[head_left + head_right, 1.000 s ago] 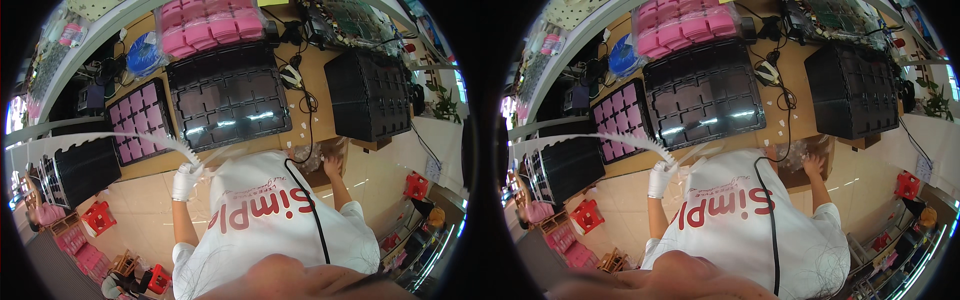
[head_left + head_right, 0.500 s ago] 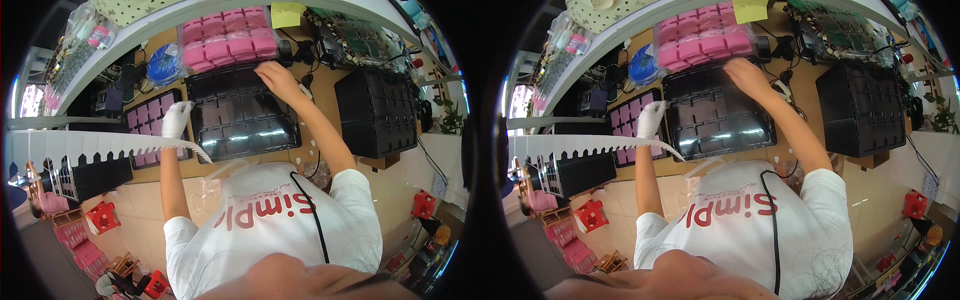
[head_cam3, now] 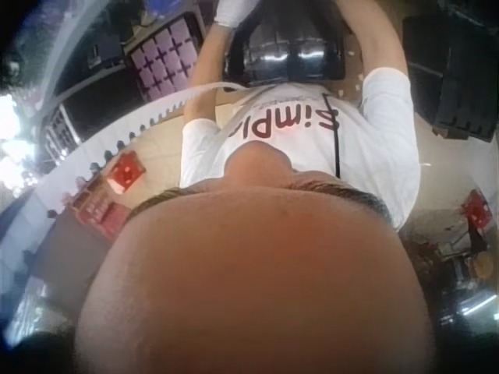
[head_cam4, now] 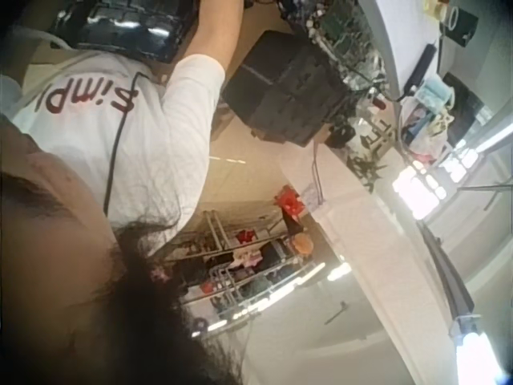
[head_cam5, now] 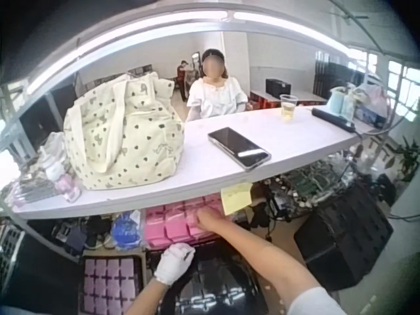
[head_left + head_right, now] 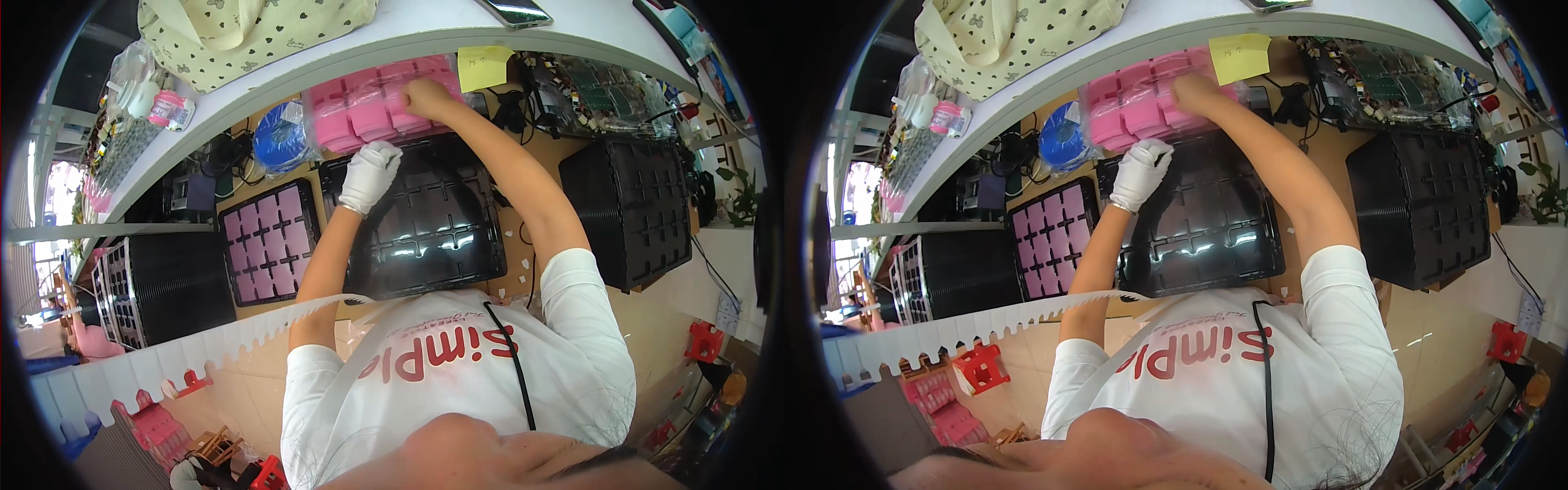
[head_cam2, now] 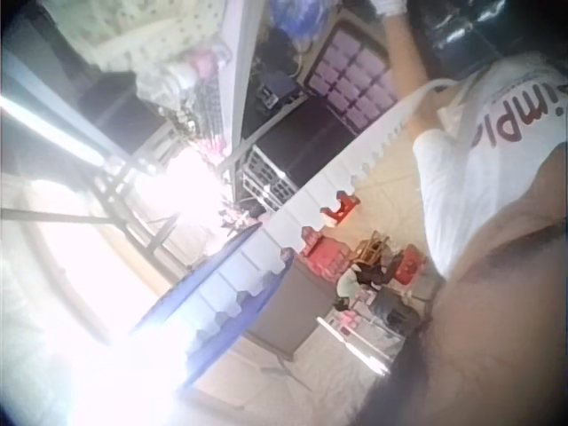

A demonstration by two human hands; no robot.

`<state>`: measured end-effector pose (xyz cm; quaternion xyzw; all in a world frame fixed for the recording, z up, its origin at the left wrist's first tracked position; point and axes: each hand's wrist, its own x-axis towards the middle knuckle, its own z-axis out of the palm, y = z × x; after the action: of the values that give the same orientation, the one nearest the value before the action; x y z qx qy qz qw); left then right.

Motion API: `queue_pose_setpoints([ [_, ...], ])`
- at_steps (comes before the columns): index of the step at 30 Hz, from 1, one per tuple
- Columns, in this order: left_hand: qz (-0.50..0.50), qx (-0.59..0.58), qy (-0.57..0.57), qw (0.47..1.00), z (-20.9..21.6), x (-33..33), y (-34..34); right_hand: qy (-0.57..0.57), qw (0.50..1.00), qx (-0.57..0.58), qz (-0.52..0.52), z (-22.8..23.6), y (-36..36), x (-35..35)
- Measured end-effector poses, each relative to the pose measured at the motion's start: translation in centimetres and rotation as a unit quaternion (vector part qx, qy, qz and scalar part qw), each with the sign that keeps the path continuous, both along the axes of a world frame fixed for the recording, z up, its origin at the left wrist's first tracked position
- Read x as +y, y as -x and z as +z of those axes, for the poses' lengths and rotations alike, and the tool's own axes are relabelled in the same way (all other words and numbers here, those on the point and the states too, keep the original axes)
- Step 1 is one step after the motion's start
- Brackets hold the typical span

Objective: The person places pink foam inserts into black plastic trays and secures them with clear plastic tape. They repeatedly pick up foam inserts, position them into the tray compartments, and apply tape to the edges to hold them in place.

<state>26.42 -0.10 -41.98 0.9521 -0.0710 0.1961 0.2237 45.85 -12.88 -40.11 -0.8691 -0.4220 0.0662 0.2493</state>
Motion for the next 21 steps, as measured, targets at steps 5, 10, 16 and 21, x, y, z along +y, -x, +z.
queue_pose_setpoints([
  [5,-0.026,-0.134,-0.099,0.986,0.3,-1.9,-3.6,-0.110,0.982,0.155,0.017,-0.5,-3.0,0.2],
  [10,-0.059,-0.174,-0.156,0.971,-1.7,-1.3,-4.0,-0.098,0.951,0.293,-0.001,0.9,-3.0,-0.5],
  [16,-0.051,-0.178,-0.180,0.966,-1.8,-1.3,-4.7,-0.109,0.957,0.263,-0.060,1.6,-2.2,-0.8],
  [21,0.040,-0.089,-0.283,0.954,-2.6,-0.7,-8.3,-0.213,0.973,0.016,-0.081,1.8,0.7,0.5],
])
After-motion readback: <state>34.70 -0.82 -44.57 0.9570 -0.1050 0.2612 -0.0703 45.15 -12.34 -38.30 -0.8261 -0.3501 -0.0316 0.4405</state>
